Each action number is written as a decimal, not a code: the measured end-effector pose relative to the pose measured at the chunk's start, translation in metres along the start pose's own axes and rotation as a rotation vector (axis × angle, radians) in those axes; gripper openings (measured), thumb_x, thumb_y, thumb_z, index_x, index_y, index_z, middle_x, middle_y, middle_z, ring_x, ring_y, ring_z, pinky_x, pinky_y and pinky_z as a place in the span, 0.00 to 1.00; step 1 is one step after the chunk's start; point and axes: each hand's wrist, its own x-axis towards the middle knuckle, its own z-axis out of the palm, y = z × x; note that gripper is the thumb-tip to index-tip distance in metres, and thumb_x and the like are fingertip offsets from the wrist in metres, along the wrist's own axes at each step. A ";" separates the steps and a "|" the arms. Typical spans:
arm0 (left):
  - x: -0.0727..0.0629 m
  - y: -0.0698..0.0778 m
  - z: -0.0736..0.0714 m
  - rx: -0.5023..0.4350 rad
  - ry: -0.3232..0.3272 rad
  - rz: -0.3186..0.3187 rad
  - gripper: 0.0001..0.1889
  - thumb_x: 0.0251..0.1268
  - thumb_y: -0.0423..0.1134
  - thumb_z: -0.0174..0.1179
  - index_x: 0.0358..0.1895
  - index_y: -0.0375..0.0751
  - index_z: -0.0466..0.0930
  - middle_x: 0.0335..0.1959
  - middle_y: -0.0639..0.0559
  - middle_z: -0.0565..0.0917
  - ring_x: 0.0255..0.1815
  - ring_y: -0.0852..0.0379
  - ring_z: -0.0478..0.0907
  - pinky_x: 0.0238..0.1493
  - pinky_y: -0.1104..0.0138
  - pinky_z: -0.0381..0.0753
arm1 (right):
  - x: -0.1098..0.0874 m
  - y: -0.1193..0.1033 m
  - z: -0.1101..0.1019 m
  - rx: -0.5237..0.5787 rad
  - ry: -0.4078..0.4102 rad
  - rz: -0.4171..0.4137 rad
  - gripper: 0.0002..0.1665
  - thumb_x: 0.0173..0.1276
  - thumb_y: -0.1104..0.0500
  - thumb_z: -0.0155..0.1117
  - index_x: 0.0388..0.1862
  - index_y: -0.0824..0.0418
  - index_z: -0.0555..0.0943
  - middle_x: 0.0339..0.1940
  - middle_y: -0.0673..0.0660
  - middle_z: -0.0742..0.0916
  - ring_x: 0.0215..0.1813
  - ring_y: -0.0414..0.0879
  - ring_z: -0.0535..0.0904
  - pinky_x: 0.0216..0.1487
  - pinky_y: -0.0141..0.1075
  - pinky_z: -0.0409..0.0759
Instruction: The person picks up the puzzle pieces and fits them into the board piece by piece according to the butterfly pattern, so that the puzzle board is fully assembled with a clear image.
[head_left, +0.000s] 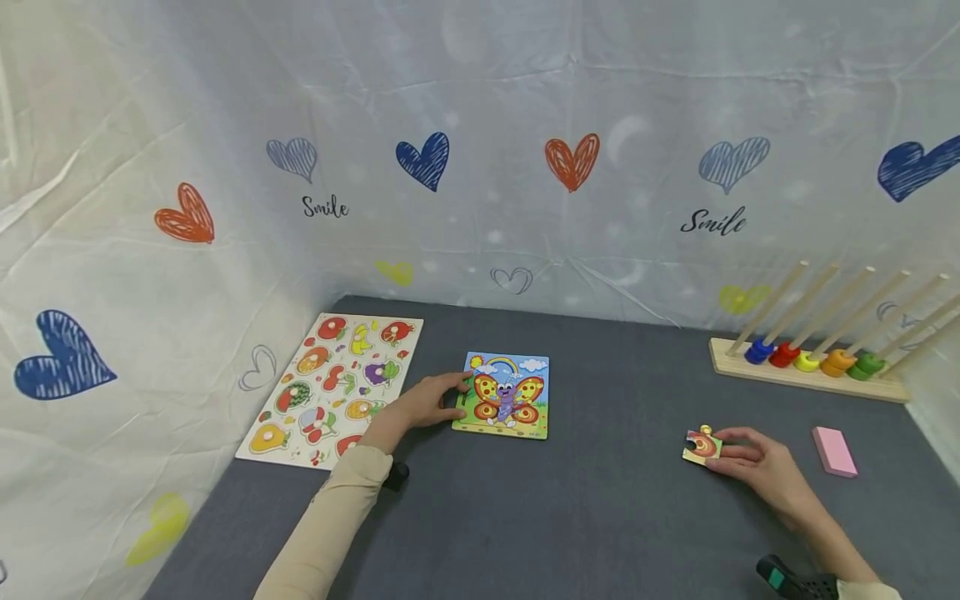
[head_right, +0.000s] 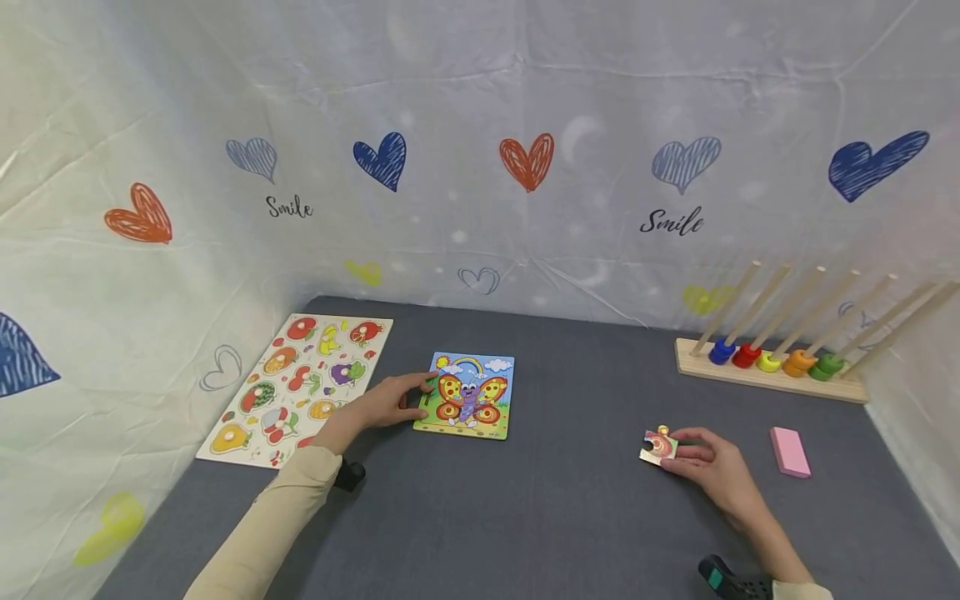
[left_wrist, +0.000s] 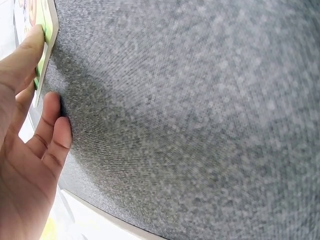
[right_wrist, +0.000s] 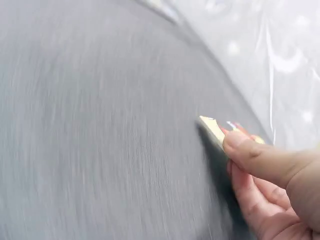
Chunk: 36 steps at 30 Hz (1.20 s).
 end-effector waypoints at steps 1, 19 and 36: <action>0.000 0.000 0.000 -0.004 -0.001 -0.002 0.34 0.64 0.41 0.64 0.70 0.34 0.62 0.56 0.45 0.79 0.24 0.64 0.67 0.35 0.68 0.70 | 0.001 -0.003 0.003 0.065 -0.017 0.036 0.25 0.63 0.61 0.69 0.56 0.70 0.73 0.37 0.53 0.88 0.36 0.33 0.82 0.34 0.31 0.79; 0.001 0.000 0.001 0.011 -0.006 0.012 0.34 0.65 0.41 0.63 0.71 0.35 0.61 0.56 0.46 0.79 0.25 0.64 0.67 0.36 0.68 0.70 | 0.031 -0.046 0.072 0.364 -0.048 0.101 0.28 0.59 0.63 0.72 0.56 0.76 0.76 0.40 0.51 0.88 0.39 0.35 0.83 0.39 0.32 0.81; -0.001 0.002 0.000 -0.005 0.005 0.014 0.33 0.65 0.40 0.63 0.70 0.34 0.62 0.57 0.44 0.78 0.23 0.64 0.66 0.35 0.68 0.70 | 0.062 -0.084 0.160 0.419 -0.113 -0.024 0.26 0.57 0.69 0.71 0.55 0.76 0.77 0.39 0.66 0.87 0.37 0.43 0.85 0.39 0.35 0.81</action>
